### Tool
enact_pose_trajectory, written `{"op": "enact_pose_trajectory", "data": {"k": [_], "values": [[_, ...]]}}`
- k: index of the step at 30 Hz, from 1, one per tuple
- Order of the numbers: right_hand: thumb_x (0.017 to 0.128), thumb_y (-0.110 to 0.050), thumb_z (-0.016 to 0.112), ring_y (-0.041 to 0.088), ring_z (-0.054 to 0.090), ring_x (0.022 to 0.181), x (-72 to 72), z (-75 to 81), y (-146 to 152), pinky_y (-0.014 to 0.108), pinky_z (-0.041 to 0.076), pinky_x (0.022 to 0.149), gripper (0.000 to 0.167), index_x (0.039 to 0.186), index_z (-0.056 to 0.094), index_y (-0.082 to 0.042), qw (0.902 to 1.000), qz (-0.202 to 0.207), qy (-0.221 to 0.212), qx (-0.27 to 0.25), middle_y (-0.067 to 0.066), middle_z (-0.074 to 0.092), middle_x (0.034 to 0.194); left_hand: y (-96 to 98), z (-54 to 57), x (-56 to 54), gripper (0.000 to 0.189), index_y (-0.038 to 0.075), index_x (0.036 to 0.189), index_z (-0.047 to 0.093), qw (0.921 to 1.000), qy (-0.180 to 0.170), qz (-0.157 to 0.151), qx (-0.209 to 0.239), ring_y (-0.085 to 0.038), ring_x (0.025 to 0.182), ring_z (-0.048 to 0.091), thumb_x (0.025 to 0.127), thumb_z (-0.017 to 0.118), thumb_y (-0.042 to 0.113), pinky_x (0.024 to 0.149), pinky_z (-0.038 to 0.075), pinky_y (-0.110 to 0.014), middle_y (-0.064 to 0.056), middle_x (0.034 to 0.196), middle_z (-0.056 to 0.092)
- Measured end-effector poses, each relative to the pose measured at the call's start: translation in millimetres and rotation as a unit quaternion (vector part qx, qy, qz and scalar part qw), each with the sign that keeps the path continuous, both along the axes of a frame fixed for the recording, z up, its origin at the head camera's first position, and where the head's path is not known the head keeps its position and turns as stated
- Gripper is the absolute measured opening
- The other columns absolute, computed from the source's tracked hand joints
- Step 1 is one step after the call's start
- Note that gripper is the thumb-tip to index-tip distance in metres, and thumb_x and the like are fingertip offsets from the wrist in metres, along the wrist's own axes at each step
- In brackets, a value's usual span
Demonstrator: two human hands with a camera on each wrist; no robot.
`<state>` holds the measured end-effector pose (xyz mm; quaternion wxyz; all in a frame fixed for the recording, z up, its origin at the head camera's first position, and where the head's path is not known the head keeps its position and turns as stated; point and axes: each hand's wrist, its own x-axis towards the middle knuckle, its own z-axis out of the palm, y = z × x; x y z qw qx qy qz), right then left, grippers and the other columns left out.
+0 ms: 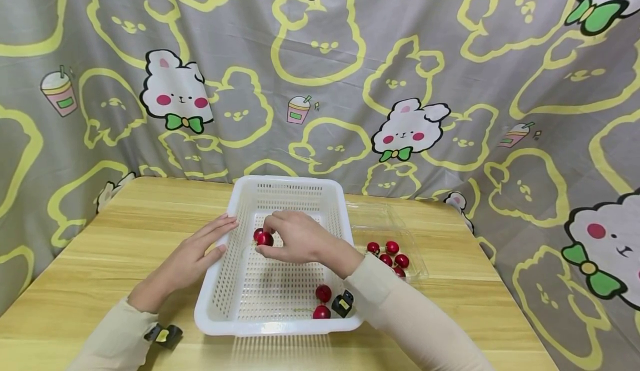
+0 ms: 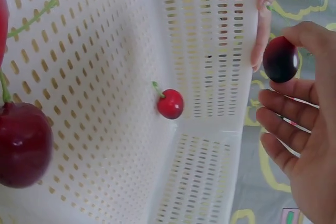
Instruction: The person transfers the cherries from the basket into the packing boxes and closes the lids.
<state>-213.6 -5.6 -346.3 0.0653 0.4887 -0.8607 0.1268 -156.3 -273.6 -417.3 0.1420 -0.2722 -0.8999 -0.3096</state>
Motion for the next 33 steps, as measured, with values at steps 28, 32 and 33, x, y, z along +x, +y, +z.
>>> {"op": "enact_pose_trajectory", "data": {"k": [28, 32, 33], "values": [[0.089, -0.041, 0.064, 0.016, 0.056, 0.091, 4.7, 54.7, 53.0, 0.039, 0.041, 0.090, 0.024, 0.086, 0.057, -0.018, 0.9866, -0.055, 0.130, -0.082, -0.006, 0.058, 0.087, 0.2, -0.7, -0.8, 0.048, 0.011, 0.144, 0.049, 0.9999, 0.013, 0.002, 0.001, -0.018, 0.145, 0.025, 0.098, 0.057, 0.013, 0.098, 0.036, -0.067, -0.005, 0.152, 0.041], [0.089, -0.038, 0.065, 0.019, 0.056, 0.093, -0.3, 52.9, 75.3, 0.042, 0.041, 0.091, 0.024, 0.087, 0.058, -0.016, 0.9865, -0.083, 0.108, -0.090, -0.002, 0.061, 0.090, 0.1, -0.6, -1.0, 0.048, 0.011, 0.145, 0.048, 0.9999, 0.014, 0.001, 0.000, -0.017, 0.145, 0.025, 0.097, 0.057, 0.013, 0.098, 0.036, -0.066, -0.005, 0.152, 0.041], [0.090, -0.038, 0.066, 0.019, 0.056, 0.092, -1.2, 52.2, 80.8, 0.042, 0.041, 0.091, 0.024, 0.087, 0.059, -0.016, 0.9863, -0.094, 0.101, -0.090, -0.001, 0.062, 0.091, 0.1, -0.5, -0.8, 0.048, 0.011, 0.145, 0.048, 0.9999, 0.014, 0.002, 0.000, -0.017, 0.145, 0.025, 0.097, 0.057, 0.013, 0.098, 0.036, -0.066, -0.005, 0.152, 0.041]]}}
